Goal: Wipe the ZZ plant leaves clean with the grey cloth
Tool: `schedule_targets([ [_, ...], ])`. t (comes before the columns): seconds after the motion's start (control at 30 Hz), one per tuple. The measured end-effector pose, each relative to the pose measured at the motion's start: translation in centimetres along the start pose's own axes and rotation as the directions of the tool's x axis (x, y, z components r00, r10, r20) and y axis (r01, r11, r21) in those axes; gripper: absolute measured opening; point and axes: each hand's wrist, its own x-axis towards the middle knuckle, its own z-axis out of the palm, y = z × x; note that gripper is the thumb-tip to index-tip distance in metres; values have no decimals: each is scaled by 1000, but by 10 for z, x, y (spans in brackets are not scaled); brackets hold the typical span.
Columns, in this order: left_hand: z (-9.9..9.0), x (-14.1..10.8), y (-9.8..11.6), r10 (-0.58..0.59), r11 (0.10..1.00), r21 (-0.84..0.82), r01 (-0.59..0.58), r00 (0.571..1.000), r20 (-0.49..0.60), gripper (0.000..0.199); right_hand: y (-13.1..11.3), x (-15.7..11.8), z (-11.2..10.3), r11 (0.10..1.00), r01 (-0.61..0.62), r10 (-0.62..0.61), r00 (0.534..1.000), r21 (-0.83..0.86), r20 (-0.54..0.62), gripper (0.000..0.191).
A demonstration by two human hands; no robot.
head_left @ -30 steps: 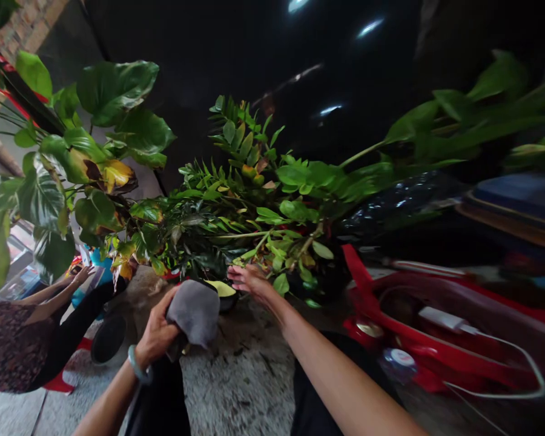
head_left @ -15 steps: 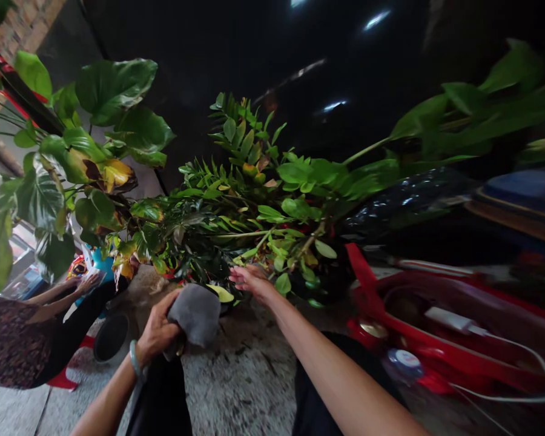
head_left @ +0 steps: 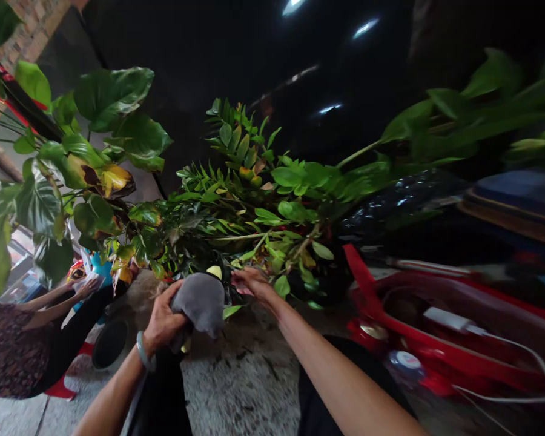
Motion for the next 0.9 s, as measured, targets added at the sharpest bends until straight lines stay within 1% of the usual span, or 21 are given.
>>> schedule_targets([
  [0.07, -8, 9, 19, 39, 999, -13, -40, 994, -98, 59, 1, -4, -4, 1000, 14, -14, 1000, -7, 6, 19],
  [0.13, -12, 30, 38, 96, 995, 7, -96, 973, -211, 60, 1, -7, -5, 1000, 25, -25, 1000, -14, 7, 19],
  [0.17, -10, 41, 44, 127, 992, 21, -126, 958, -257, 60, 0, -7, -4, 999, 28, -28, 1000, -18, 5, 18],
  [0.23, -2, 59, 44, 180, 984, 45, -175, 940, -289, 61, -1, -7, 1, 999, 30, -30, 1000, -22, -4, 17],
  [0.3, 9, 63, 31, 203, 979, 67, -193, 952, -228, 62, -1, -5, 5, 999, 30, -30, 999, -23, -17, 17],
  [0.37, 16, 53, 12, 189, 978, 102, -180, 978, -89, 62, 0, -4, 7, 999, 23, -25, 999, -31, -36, 19],
  [0.43, 13, 38, 1, 164, 977, 131, -169, 985, 45, 64, 1, -4, 6, 999, 12, -14, 999, -45, -51, 19],
  [0.47, 8, 33, 1, 164, 976, 133, -173, 983, 81, 63, 2, -4, 5, 999, 7, -10, 998, -54, -55, 18],
  [0.5, 2, 31, 6, 177, 975, 125, -186, 981, 77, 62, 3, -5, 3, 998, 4, -8, 998, -61, -57, 18],
  [0.53, -5, 33, 16, 204, 972, 115, -207, 978, 36, 61, 3, -5, 2, 998, 2, -6, 998, -68, -59, 17],
  [0.57, -12, 40, 28, 239, 966, 111, -234, 970, -39, 60, 4, -5, 1, 997, -2, -3, 998, -76, -63, 16],
  [0.6, -17, 51, 40, 276, 958, 116, -262, 952, -134, 60, 4, -5, 0, 996, -7, 1, 998, -86, -70, 15],
  [0.67, -21, 81, 61, 350, 934, 179, -307, 886, -304, 65, 3, -4, 2, 994, -22, 13, 996, -109, -87, 13],
  [0.7, -19, 96, 65, 380, 923, 202, -328, 857, -349, 67, 2, -3, 4, 992, -29, 18, 995, -120, -95, 13],
  [0.73, -15, 109, 64, 404, 912, 221, -345, 844, -353, 69, 2, -2, 6, 991, -35, 22, 995, -130, -102, 13],
  [0.77, -9, 119, 59, 416, 905, 237, -353, 853, -317, 70, 1, -2, 8, 990, -39, 25, 994, -136, -107, 13],
  [0.8, -3, 124, 48, 406, 905, 246, -348, 880, -248, 71, 0, -1, 10, 989, -42, 27, 993, -140, -111, 13],
  [0.87, 9, 119, 21, 323, 917, 264, -298, 945, -54, 69, 0, -1, 11, 989, -43, 27, 993, -141, -116, 14],
  [0.9, 12, 110, 8, 288, 923, 267, -276, 958, -6, 68, 0, -2, 11, 989, -41, 25, 993, -139, -114, 14],
])
